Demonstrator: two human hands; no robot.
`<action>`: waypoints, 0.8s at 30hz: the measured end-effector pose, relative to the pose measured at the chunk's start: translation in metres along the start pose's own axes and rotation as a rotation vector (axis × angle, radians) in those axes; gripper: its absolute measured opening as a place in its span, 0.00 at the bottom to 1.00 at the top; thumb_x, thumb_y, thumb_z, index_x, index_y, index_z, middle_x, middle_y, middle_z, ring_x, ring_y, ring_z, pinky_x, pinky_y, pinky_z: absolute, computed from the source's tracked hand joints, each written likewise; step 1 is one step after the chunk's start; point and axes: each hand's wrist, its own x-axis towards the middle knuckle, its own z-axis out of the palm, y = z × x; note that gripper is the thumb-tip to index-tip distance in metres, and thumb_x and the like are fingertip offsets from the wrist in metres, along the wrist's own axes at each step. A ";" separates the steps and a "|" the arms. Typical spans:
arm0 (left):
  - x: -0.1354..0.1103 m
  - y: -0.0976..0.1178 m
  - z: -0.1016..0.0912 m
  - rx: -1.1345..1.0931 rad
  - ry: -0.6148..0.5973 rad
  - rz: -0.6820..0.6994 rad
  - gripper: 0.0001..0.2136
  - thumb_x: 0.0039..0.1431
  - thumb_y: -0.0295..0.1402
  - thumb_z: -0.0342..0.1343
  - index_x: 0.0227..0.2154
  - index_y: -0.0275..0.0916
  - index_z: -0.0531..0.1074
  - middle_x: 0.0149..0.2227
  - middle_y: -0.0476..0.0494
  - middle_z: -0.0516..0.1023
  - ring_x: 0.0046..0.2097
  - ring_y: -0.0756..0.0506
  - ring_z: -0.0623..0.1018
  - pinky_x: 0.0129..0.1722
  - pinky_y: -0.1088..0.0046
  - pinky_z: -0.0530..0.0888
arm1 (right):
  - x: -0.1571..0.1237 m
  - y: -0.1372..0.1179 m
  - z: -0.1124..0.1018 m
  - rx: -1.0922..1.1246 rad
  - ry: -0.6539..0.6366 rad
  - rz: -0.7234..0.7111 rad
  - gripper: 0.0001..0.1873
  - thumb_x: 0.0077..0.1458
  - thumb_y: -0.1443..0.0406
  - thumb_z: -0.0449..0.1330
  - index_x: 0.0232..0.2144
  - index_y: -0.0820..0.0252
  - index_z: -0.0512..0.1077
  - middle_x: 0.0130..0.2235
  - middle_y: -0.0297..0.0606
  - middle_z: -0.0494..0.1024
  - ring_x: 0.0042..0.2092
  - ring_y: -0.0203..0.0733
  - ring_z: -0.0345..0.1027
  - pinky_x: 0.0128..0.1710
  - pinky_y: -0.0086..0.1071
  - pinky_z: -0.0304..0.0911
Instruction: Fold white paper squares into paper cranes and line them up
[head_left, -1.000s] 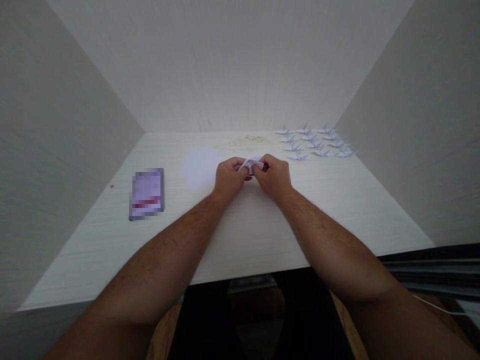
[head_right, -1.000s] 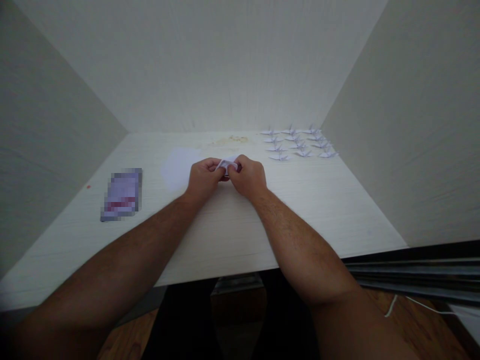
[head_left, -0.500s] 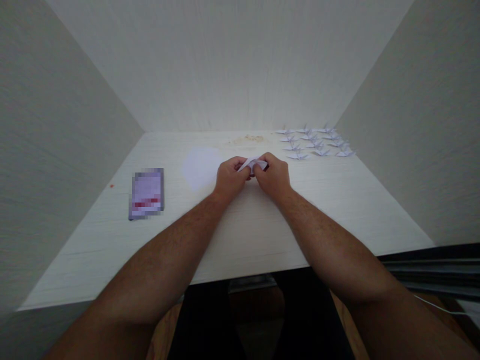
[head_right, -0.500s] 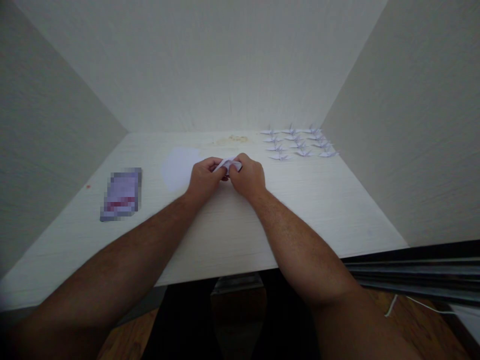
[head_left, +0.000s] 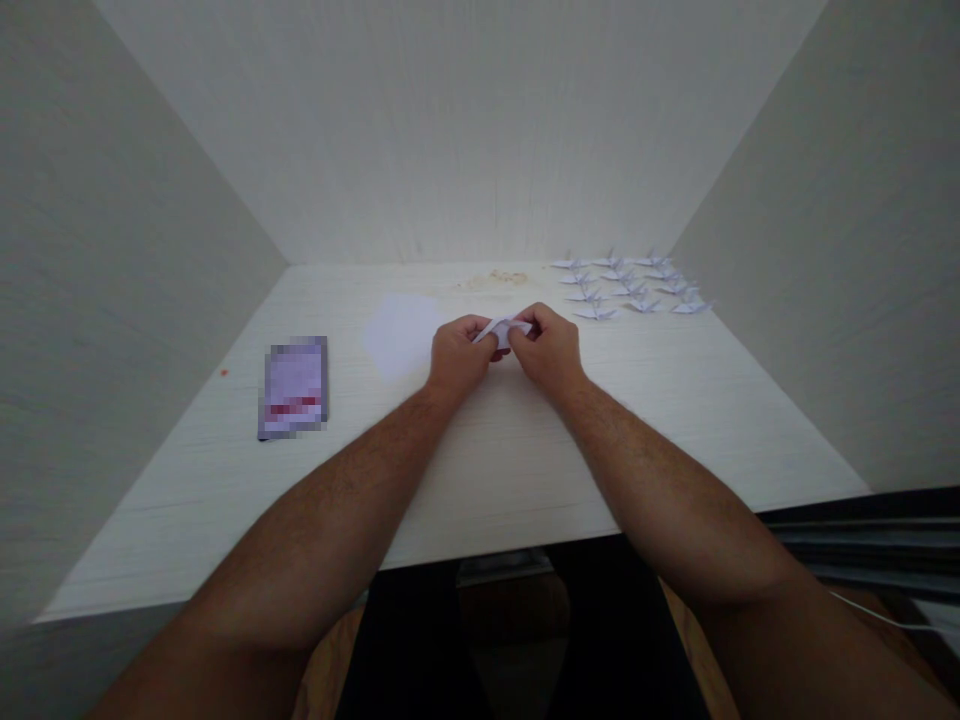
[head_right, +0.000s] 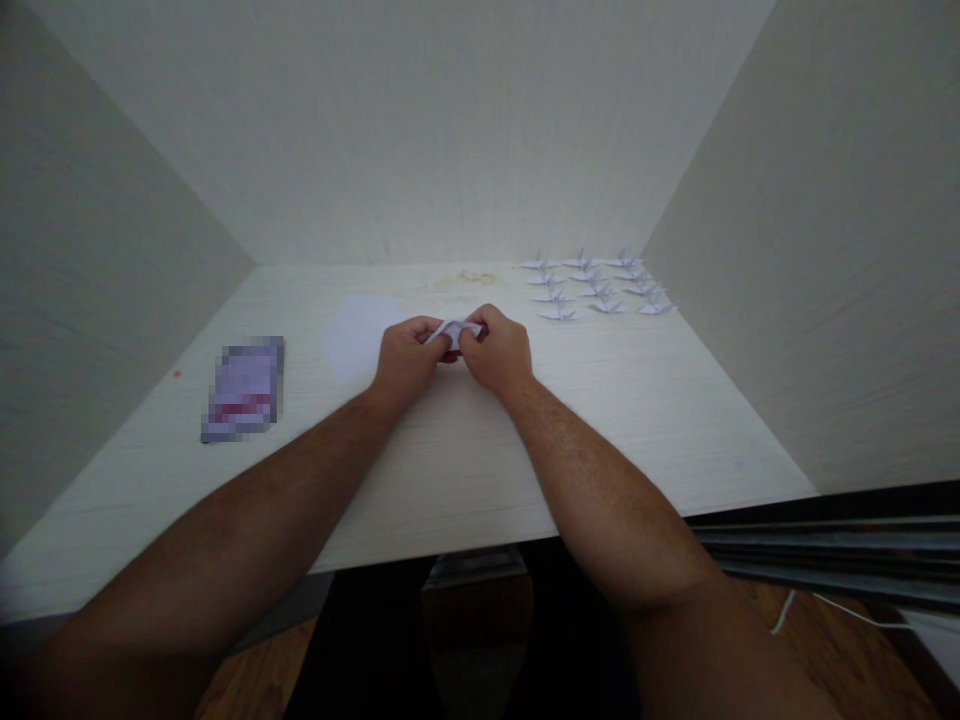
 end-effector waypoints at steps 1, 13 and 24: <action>-0.001 0.001 0.000 0.000 -0.011 -0.002 0.06 0.48 0.31 0.62 0.29 0.35 0.79 0.26 0.45 0.80 0.26 0.49 0.79 0.27 0.75 0.77 | 0.000 -0.001 -0.001 0.010 -0.006 -0.014 0.03 0.51 0.63 0.59 0.29 0.57 0.71 0.25 0.29 0.73 0.27 0.36 0.64 0.31 0.31 0.58; -0.002 0.002 0.003 -0.008 -0.064 0.014 0.09 0.54 0.31 0.58 0.34 0.34 0.81 0.29 0.43 0.82 0.30 0.47 0.81 0.29 0.73 0.79 | 0.001 0.006 0.003 0.035 0.054 -0.098 0.10 0.54 0.66 0.57 0.34 0.56 0.79 0.32 0.33 0.81 0.33 0.39 0.73 0.38 0.34 0.66; -0.003 0.008 0.003 -0.120 -0.033 -0.052 0.07 0.52 0.28 0.58 0.33 0.33 0.80 0.29 0.42 0.82 0.30 0.46 0.82 0.30 0.72 0.80 | 0.001 0.015 0.009 0.203 0.059 -0.141 0.17 0.55 0.69 0.54 0.40 0.53 0.81 0.40 0.35 0.83 0.41 0.39 0.76 0.45 0.38 0.71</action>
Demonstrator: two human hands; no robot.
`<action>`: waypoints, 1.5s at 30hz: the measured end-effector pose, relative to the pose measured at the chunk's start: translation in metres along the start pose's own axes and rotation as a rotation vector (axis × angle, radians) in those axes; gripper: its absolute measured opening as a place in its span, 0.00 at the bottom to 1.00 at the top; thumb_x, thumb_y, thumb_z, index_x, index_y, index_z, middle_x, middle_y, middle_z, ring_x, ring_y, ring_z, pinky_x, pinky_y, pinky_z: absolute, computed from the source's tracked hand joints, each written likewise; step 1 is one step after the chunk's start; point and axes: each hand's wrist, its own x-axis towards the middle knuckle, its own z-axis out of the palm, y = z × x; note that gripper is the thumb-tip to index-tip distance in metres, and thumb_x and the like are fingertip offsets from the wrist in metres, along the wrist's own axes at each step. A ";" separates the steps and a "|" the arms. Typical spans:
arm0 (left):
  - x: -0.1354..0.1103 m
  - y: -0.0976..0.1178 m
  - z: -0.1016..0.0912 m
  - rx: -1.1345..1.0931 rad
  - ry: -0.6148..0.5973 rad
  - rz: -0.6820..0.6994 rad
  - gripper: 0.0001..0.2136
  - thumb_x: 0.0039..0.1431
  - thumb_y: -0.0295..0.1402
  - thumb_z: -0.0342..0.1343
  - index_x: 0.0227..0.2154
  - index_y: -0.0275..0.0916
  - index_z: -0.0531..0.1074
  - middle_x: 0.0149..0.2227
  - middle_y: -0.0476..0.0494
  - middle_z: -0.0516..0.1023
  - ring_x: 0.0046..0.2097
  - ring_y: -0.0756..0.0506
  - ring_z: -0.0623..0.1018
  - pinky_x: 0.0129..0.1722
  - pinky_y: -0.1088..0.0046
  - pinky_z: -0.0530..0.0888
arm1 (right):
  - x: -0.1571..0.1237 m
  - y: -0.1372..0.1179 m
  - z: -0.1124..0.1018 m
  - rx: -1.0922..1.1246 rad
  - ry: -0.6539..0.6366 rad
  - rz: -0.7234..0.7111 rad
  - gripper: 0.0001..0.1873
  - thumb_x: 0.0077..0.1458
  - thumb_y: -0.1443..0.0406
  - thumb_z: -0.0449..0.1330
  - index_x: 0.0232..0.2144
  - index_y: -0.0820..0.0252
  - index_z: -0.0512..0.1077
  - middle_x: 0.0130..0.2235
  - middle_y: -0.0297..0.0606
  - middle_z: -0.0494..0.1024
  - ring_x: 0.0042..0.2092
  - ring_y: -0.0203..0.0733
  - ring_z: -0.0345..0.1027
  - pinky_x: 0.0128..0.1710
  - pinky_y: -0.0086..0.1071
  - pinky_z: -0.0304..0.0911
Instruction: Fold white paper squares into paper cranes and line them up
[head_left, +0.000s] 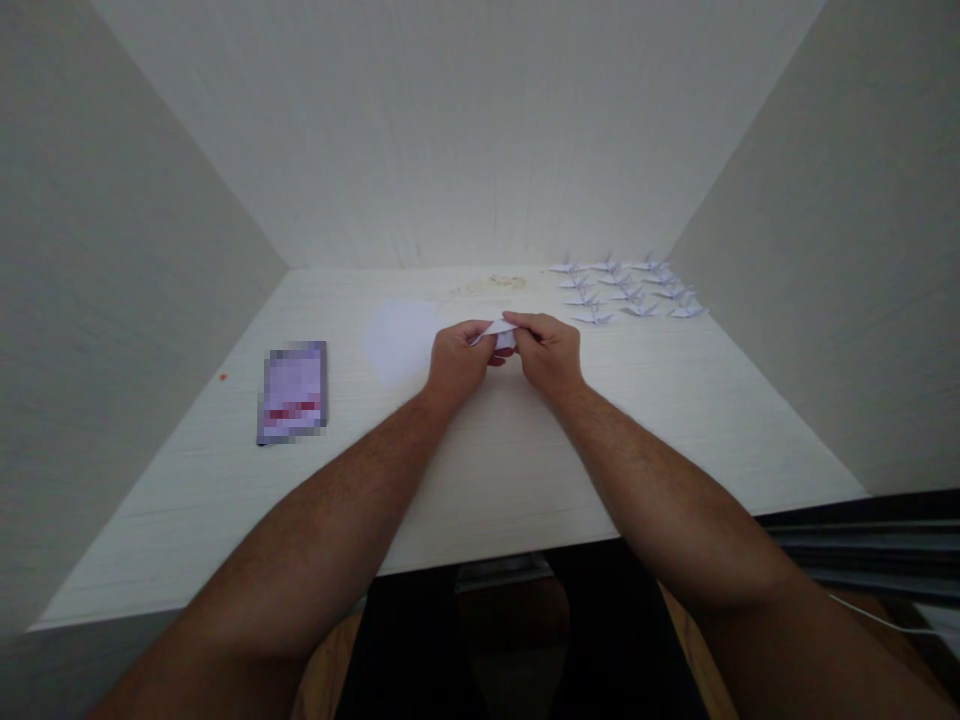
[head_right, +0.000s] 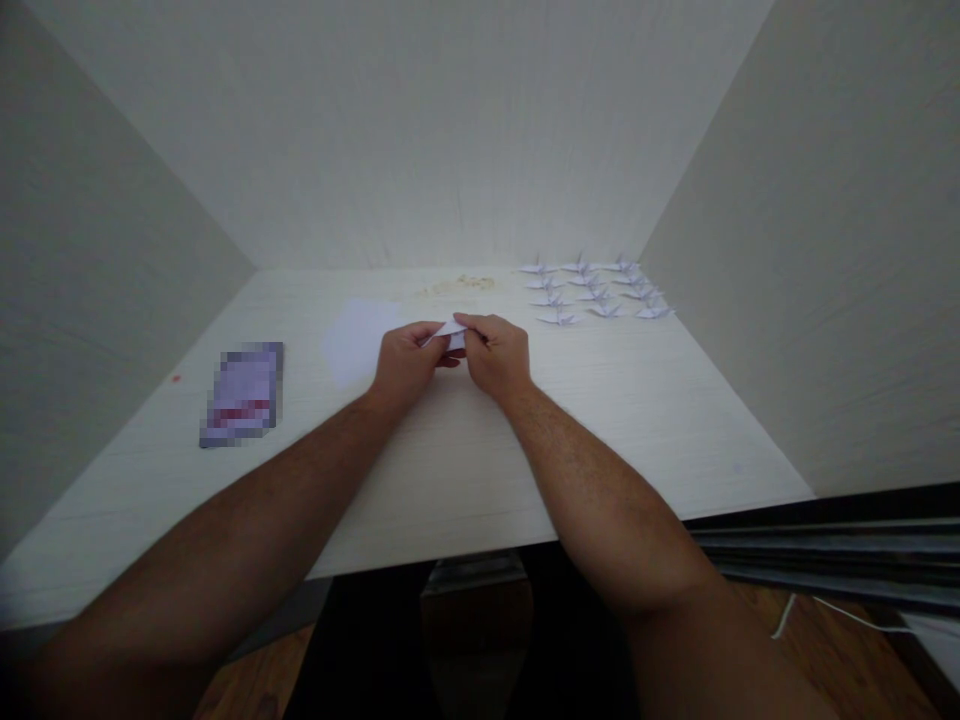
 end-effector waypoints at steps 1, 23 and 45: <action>0.000 0.000 0.000 -0.006 0.001 0.000 0.07 0.52 0.28 0.58 0.33 0.33 0.80 0.29 0.42 0.82 0.30 0.46 0.82 0.30 0.72 0.80 | 0.000 0.000 0.000 0.020 -0.004 0.021 0.17 0.55 0.69 0.54 0.40 0.53 0.81 0.40 0.36 0.83 0.40 0.39 0.76 0.43 0.37 0.72; 0.005 -0.008 -0.007 -0.131 -0.015 0.041 0.19 0.46 0.43 0.69 0.38 0.35 0.80 0.39 0.41 0.83 0.40 0.45 0.82 0.44 0.64 0.81 | 0.002 -0.013 -0.004 0.023 -0.012 0.080 0.10 0.52 0.60 0.63 0.37 0.57 0.76 0.38 0.36 0.80 0.36 0.38 0.72 0.37 0.33 0.69; 0.003 -0.005 -0.009 0.146 0.013 0.252 0.10 0.54 0.37 0.64 0.37 0.39 0.82 0.38 0.43 0.85 0.40 0.46 0.82 0.44 0.70 0.77 | 0.003 -0.012 -0.003 -0.013 0.003 -0.059 0.02 0.54 0.65 0.62 0.30 0.57 0.75 0.34 0.34 0.78 0.37 0.38 0.71 0.38 0.33 0.67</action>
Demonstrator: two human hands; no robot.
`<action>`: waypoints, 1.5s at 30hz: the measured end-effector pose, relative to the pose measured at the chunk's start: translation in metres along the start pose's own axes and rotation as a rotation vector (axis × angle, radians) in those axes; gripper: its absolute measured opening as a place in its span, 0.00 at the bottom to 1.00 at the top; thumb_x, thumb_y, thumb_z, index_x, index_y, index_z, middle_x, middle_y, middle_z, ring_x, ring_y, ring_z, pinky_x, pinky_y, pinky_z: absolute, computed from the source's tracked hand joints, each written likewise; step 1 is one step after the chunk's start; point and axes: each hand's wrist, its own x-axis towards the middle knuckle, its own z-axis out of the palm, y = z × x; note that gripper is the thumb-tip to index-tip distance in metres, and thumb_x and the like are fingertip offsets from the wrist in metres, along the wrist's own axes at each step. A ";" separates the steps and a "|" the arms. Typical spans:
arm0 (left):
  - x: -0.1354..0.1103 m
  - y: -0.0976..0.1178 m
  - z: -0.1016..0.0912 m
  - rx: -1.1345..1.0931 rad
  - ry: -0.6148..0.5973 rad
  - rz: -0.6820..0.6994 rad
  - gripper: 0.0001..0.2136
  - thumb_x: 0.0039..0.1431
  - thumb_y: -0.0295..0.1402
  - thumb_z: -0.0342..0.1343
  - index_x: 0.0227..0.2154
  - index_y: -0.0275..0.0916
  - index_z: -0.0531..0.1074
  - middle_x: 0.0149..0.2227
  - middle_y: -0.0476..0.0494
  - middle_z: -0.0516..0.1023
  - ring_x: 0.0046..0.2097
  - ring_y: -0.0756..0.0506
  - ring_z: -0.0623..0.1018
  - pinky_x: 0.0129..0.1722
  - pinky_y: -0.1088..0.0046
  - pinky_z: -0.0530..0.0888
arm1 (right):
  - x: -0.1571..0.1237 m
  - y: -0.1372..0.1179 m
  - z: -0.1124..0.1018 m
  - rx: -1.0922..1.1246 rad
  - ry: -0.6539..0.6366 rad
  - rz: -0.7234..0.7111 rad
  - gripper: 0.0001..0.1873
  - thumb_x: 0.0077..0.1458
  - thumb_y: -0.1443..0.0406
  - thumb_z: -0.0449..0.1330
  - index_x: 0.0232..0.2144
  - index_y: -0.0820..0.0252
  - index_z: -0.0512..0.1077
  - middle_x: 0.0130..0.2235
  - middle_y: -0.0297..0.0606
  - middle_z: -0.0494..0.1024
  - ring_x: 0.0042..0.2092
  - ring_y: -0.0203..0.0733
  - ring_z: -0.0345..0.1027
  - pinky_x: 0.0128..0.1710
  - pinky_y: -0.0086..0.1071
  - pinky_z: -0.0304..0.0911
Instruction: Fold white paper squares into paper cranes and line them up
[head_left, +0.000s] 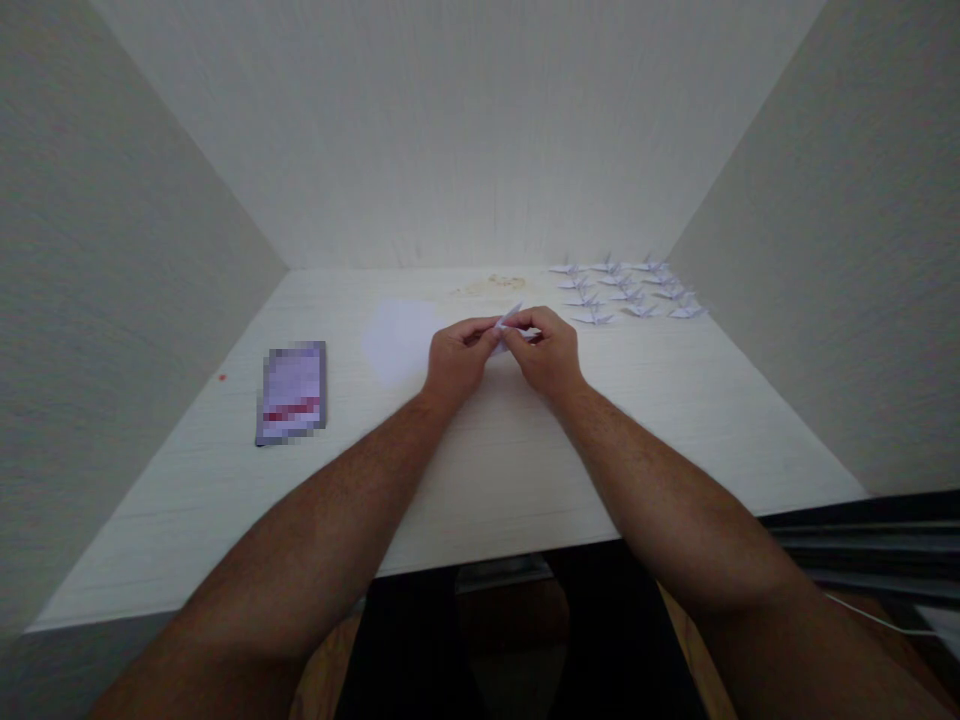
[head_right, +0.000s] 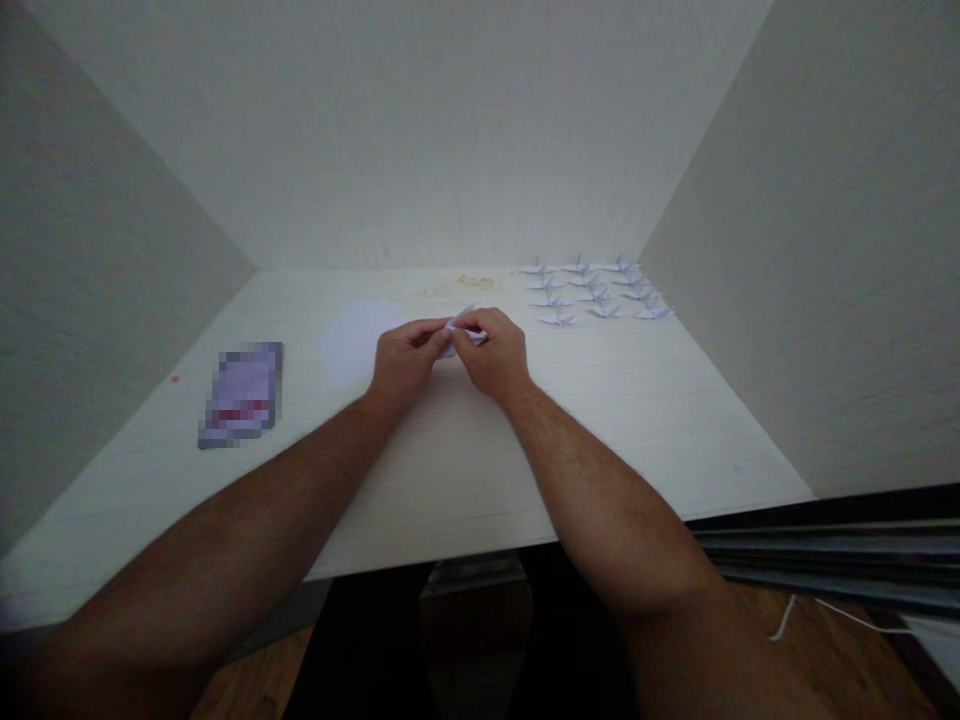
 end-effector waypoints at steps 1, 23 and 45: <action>0.000 0.000 0.000 0.016 0.000 0.008 0.10 0.54 0.37 0.63 0.37 0.39 0.82 0.38 0.43 0.85 0.39 0.47 0.82 0.43 0.70 0.77 | 0.000 0.001 0.000 0.002 0.006 -0.006 0.02 0.54 0.65 0.62 0.30 0.57 0.74 0.33 0.34 0.78 0.37 0.38 0.71 0.37 0.33 0.66; -0.003 0.008 0.003 0.125 0.060 -0.014 0.06 0.53 0.35 0.61 0.26 0.39 0.80 0.25 0.49 0.80 0.29 0.50 0.77 0.32 0.73 0.73 | 0.000 -0.007 -0.001 -0.045 0.028 0.087 0.05 0.52 0.65 0.62 0.25 0.57 0.73 0.29 0.33 0.77 0.32 0.38 0.69 0.37 0.35 0.65; 0.004 -0.002 0.001 -0.290 0.049 -0.210 0.13 0.48 0.34 0.61 0.38 0.37 0.78 0.28 0.47 0.78 0.29 0.49 0.77 0.27 0.74 0.75 | 0.001 0.003 -0.001 0.153 -0.112 0.177 0.06 0.49 0.64 0.64 0.32 0.58 0.77 0.30 0.34 0.79 0.31 0.35 0.68 0.34 0.32 0.66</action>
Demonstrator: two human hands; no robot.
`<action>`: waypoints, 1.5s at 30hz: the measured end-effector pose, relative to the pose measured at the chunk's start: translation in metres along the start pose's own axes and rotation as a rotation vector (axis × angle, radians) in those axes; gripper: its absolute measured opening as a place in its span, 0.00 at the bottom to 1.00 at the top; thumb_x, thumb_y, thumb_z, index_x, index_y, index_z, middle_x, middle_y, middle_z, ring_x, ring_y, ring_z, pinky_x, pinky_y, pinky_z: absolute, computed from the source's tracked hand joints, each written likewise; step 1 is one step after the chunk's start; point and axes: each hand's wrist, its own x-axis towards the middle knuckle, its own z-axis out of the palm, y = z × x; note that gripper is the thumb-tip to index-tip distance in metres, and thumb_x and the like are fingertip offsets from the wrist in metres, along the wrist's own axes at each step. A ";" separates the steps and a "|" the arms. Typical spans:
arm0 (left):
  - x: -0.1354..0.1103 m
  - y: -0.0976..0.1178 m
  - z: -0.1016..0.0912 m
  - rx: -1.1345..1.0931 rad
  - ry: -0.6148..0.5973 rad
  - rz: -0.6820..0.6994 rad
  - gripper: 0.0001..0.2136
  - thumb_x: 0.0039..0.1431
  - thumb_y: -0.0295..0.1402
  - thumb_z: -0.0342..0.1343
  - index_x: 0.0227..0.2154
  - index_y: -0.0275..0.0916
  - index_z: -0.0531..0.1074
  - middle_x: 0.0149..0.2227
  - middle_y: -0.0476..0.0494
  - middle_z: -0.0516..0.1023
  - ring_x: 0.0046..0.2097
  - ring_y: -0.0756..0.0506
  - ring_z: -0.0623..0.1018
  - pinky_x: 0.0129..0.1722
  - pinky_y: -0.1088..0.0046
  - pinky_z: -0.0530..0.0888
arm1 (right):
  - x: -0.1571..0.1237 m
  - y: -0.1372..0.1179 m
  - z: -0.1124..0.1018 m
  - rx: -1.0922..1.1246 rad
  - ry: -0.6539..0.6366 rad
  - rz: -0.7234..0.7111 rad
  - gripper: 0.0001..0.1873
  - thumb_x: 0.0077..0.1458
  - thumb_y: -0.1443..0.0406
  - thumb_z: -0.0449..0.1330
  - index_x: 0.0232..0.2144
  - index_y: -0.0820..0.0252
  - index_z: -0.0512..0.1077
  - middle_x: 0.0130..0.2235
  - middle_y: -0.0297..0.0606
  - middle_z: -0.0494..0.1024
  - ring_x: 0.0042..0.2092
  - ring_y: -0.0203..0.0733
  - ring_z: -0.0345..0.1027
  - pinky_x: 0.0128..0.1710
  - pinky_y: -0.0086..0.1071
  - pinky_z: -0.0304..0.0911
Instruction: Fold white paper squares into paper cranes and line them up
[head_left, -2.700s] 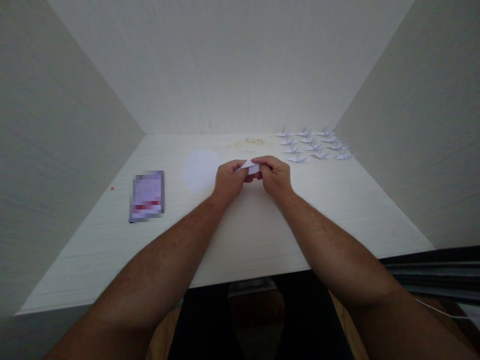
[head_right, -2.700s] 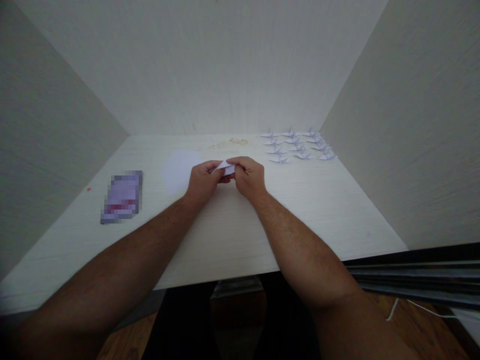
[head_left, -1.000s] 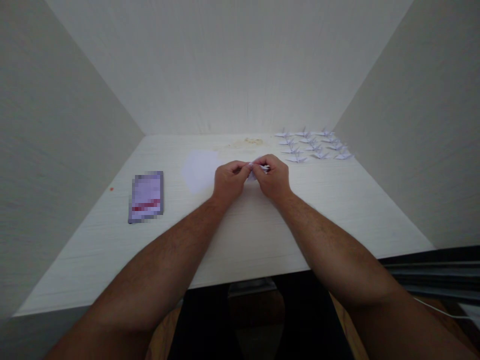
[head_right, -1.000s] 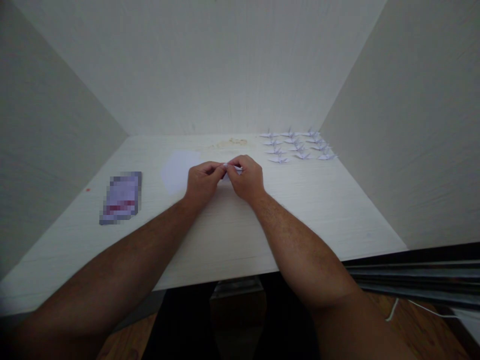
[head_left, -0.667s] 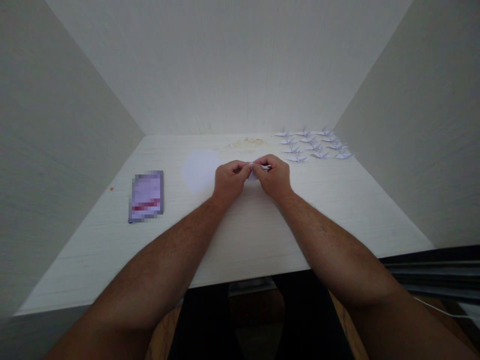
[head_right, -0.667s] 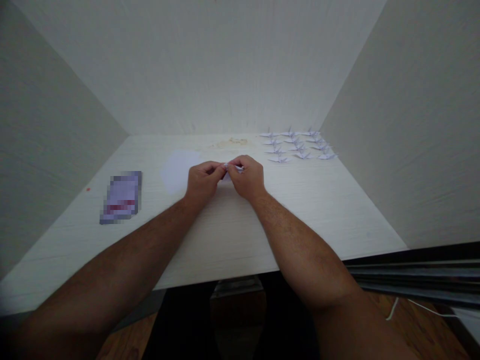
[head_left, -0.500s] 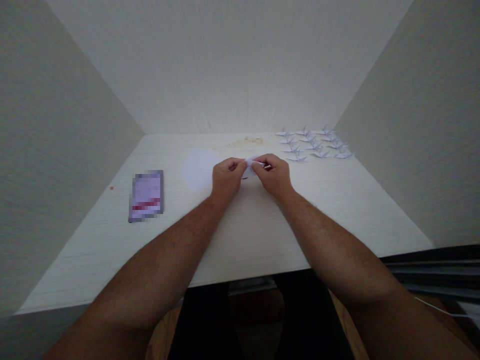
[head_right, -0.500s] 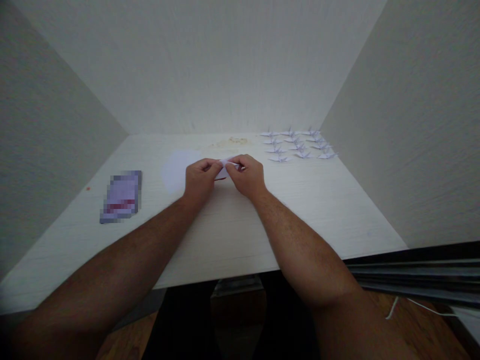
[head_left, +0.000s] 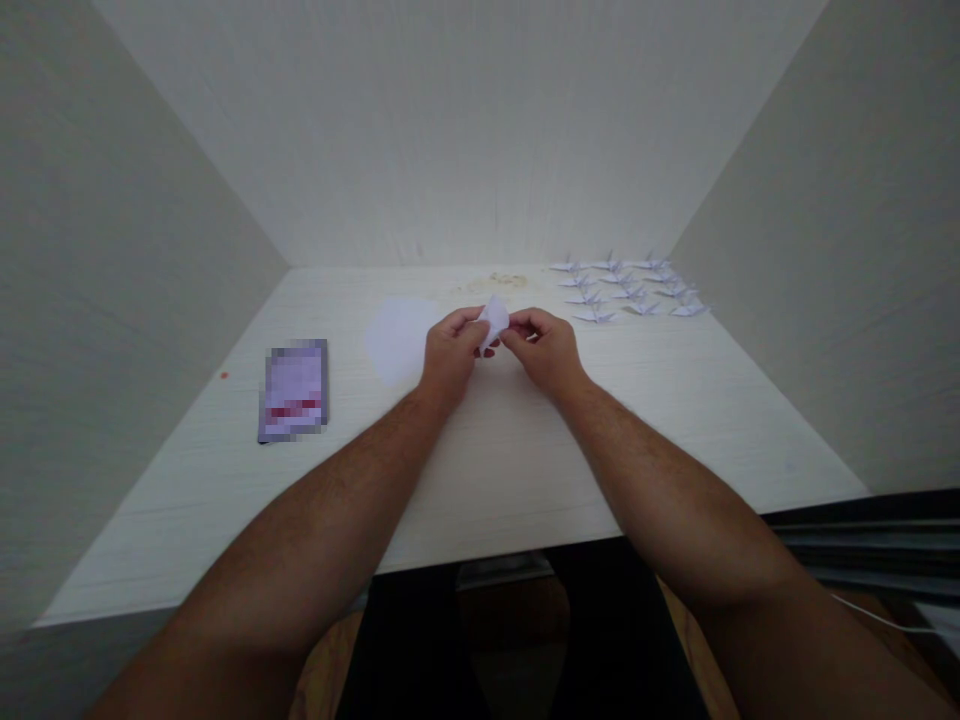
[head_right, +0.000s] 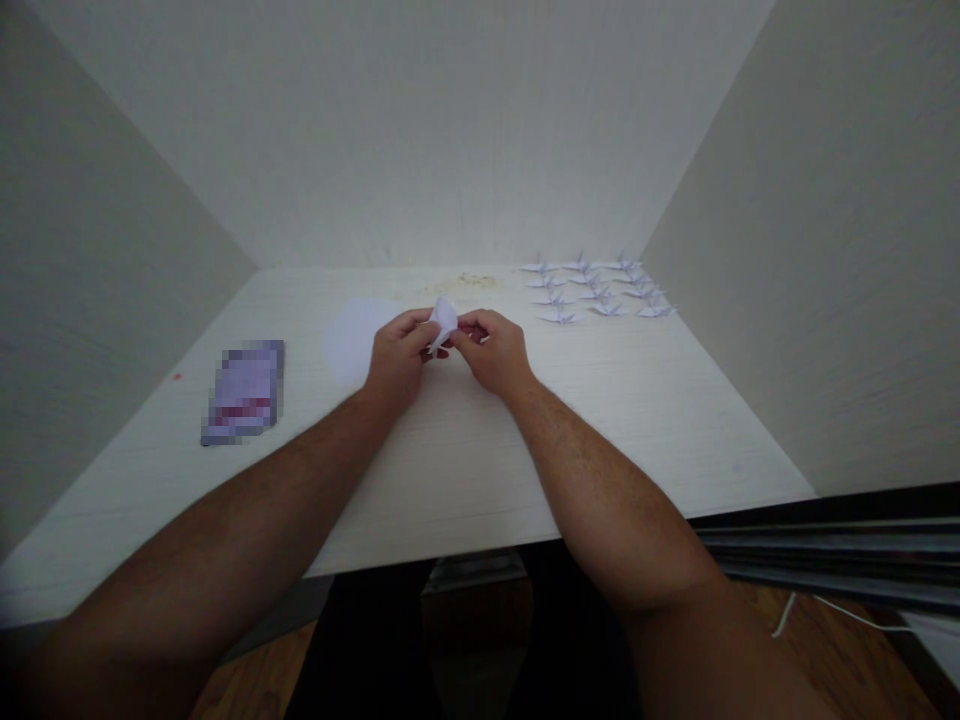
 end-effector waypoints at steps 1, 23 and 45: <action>0.000 0.000 0.000 0.013 0.000 0.013 0.12 0.48 0.35 0.62 0.37 0.36 0.78 0.27 0.47 0.78 0.28 0.49 0.77 0.27 0.74 0.75 | 0.000 0.000 0.000 0.004 -0.005 0.004 0.06 0.49 0.64 0.64 0.31 0.59 0.77 0.30 0.33 0.79 0.30 0.35 0.68 0.34 0.32 0.66; -0.004 0.004 0.003 0.213 0.002 0.081 0.16 0.42 0.29 0.63 0.38 0.37 0.72 0.22 0.52 0.77 0.24 0.50 0.77 0.25 0.76 0.73 | 0.000 -0.008 0.000 0.140 -0.066 0.119 0.03 0.47 0.67 0.60 0.26 0.60 0.75 0.22 0.31 0.77 0.25 0.34 0.69 0.28 0.29 0.65; -0.005 0.000 0.003 0.345 0.004 0.104 0.25 0.44 0.27 0.61 0.48 0.41 0.70 0.23 0.53 0.76 0.20 0.51 0.72 0.20 0.76 0.65 | -0.001 0.001 0.000 -0.029 -0.065 0.068 0.05 0.48 0.66 0.60 0.26 0.60 0.76 0.22 0.31 0.76 0.25 0.34 0.65 0.27 0.30 0.60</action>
